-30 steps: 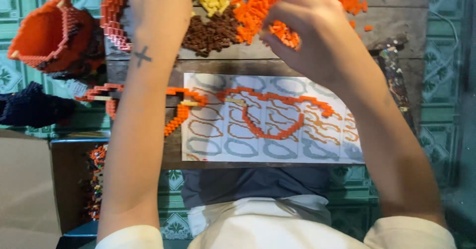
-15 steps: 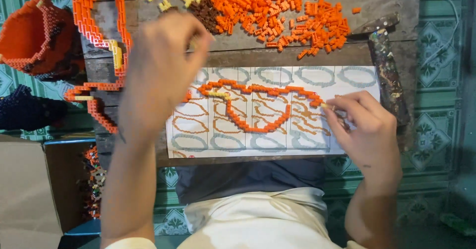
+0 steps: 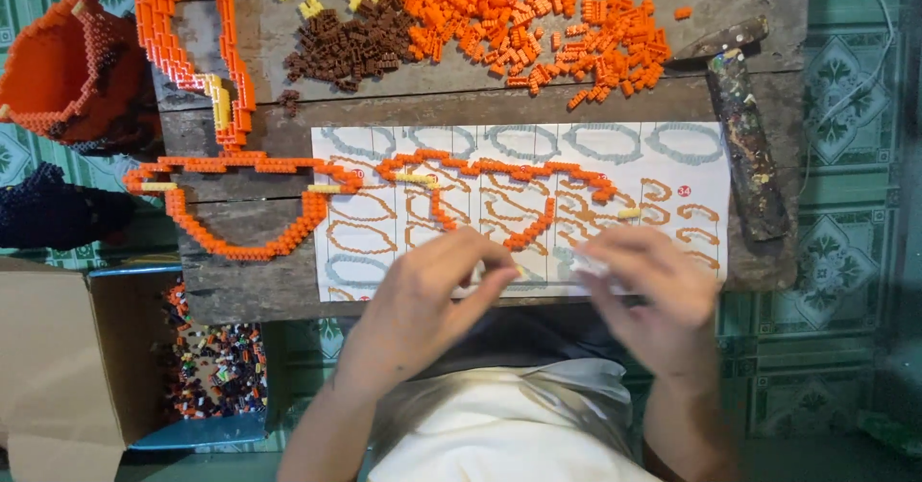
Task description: Assembling a structure from small interlocking plastic pieces using hands and a hammer.
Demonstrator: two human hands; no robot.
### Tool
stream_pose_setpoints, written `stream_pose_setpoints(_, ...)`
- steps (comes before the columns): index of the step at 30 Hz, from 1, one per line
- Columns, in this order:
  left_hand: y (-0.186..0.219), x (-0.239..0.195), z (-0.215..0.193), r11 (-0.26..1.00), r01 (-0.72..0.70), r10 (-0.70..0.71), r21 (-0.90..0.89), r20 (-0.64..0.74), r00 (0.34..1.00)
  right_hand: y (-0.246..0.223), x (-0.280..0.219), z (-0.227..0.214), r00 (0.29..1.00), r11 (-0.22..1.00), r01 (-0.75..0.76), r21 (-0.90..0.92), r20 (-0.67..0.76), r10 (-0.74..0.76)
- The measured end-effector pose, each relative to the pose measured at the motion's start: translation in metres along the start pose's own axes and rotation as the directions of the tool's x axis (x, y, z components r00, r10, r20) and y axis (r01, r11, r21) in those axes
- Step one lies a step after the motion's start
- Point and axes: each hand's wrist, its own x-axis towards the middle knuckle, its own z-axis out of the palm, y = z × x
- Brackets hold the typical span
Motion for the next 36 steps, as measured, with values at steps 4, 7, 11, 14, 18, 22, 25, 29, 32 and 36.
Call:
stream_pose_setpoints(4, 0.005, -0.007, 0.009, 0.991, 0.055, -0.051, -0.119, 0.044, 0.998, -0.011, -0.005, 0.019, 0.994, 0.980, 0.093, 0.175, 0.039, -0.101)
stream_pose_setpoints(7, 0.003, -0.009, 0.016, 0.982, 0.072, -0.064, -0.176, 0.051, 0.997, -0.014, -0.005, 0.024, 0.993, 0.971, 0.108, 0.212, 0.025, -0.116)
stream_pose_setpoints(11, -0.008, -0.010, 0.022, 0.975, -0.007, 0.005, -0.224, -0.006, 1.000, 0.005, -0.004, 0.024, 0.980, 0.935, 0.193, 0.299, -0.008, -0.200)
stream_pose_setpoints(14, -0.015, -0.012, 0.022, 0.969, -0.002, -0.015, -0.247, -0.063, 0.998, 0.017, -0.004, 0.018, 0.986, 0.924, 0.162, 0.347, -0.027, -0.163)
stream_pose_setpoints(18, -0.022, -0.011, 0.017, 0.967, 0.003, -0.030, -0.256, -0.101, 0.994, 0.028, -0.009, 0.016, 0.993, 0.909, 0.117, 0.401, -0.048, -0.107)
stream_pose_setpoints(22, -0.024, -0.013, 0.013, 0.954, 0.001, -0.037, -0.300, -0.114, 0.993, 0.026, -0.008, 0.016, 0.994, 0.906, 0.105, 0.410, -0.065, -0.086)
stream_pose_setpoints(25, -0.025, -0.015, 0.016, 0.954, 0.000, -0.037, -0.300, -0.115, 0.993, 0.024, -0.007, 0.019, 0.995, 0.901, 0.100, 0.422, -0.059, -0.083)
stream_pose_setpoints(29, -0.016, -0.017, 0.018, 0.963, -0.002, -0.021, -0.268, -0.080, 0.997, 0.016, -0.005, 0.027, 0.992, 0.889, 0.123, 0.441, -0.044, -0.115)
stream_pose_setpoints(32, -0.013, -0.017, 0.024, 0.966, -0.049, 0.026, -0.255, -0.091, 0.995, 0.013, -0.009, 0.037, 0.996, 0.843, 0.082, 0.532, -0.018, -0.086)
stream_pose_setpoints(36, -0.010, -0.018, 0.026, 0.959, -0.038, 0.016, -0.280, -0.083, 0.996, 0.006, -0.006, 0.039, 0.997, 0.828, 0.040, 0.559, 0.026, -0.066)
